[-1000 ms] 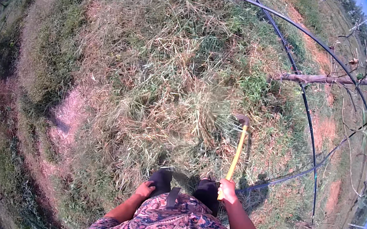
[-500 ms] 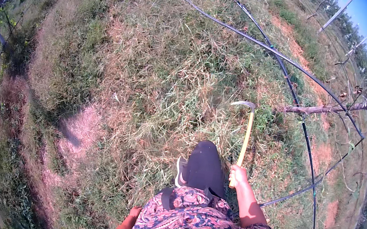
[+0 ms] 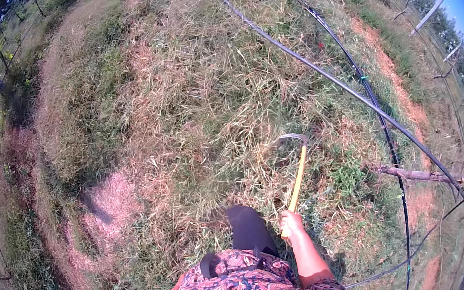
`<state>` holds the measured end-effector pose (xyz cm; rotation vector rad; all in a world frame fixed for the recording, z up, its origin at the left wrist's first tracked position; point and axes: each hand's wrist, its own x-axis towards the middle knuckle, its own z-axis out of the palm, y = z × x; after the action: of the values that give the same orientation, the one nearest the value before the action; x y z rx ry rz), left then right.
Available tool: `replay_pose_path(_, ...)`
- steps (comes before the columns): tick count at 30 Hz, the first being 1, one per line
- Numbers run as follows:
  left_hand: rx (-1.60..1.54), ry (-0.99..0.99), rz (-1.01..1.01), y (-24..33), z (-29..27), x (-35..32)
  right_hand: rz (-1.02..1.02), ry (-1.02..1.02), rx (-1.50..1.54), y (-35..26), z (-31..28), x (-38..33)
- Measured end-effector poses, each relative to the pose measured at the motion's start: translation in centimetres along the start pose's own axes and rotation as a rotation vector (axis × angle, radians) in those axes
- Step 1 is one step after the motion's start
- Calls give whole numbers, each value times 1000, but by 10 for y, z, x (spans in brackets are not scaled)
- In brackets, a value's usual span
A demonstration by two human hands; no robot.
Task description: The person uses a long-handled rake to gather dry grass and debris into a pile in an outdoor field. They repeatedly pull the rake toward themselves, moving the cut grass along the ground and around irrigation lines.
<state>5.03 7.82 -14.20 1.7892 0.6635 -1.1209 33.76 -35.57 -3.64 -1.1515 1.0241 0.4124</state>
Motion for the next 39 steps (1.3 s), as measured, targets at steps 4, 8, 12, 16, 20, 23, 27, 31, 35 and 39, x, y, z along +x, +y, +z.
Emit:
replay_pose_path(4,20,-28,61,52,-47,55,-8,83,78,-82,18,83)
replay_pose_path(8,-252,-23,42,123,-82,78,-48,131,390,-194,37,201)
replay_pose_path(12,-572,-4,-155,222,-98,65,-99,172,735,-297,110,322)
replay_pose_path(16,-574,134,-212,305,-106,52,53,19,644,-309,219,376)
replay_pose_path(20,-511,364,-183,320,-137,43,248,-184,46,-144,368,215)
replay_pose_path(23,-362,408,-35,351,-146,63,277,-63,-240,-77,312,166)
replay_pose_path(27,296,511,314,433,-175,83,127,-77,-571,-144,178,206)
replay_pose_path(31,705,477,344,482,-202,122,103,-71,-429,-207,130,202)
replay_pose_path(35,888,142,31,458,-225,179,2,54,99,-235,105,207)
replay_pose_path(39,1109,-27,-65,475,-229,203,-45,198,392,-296,73,240)
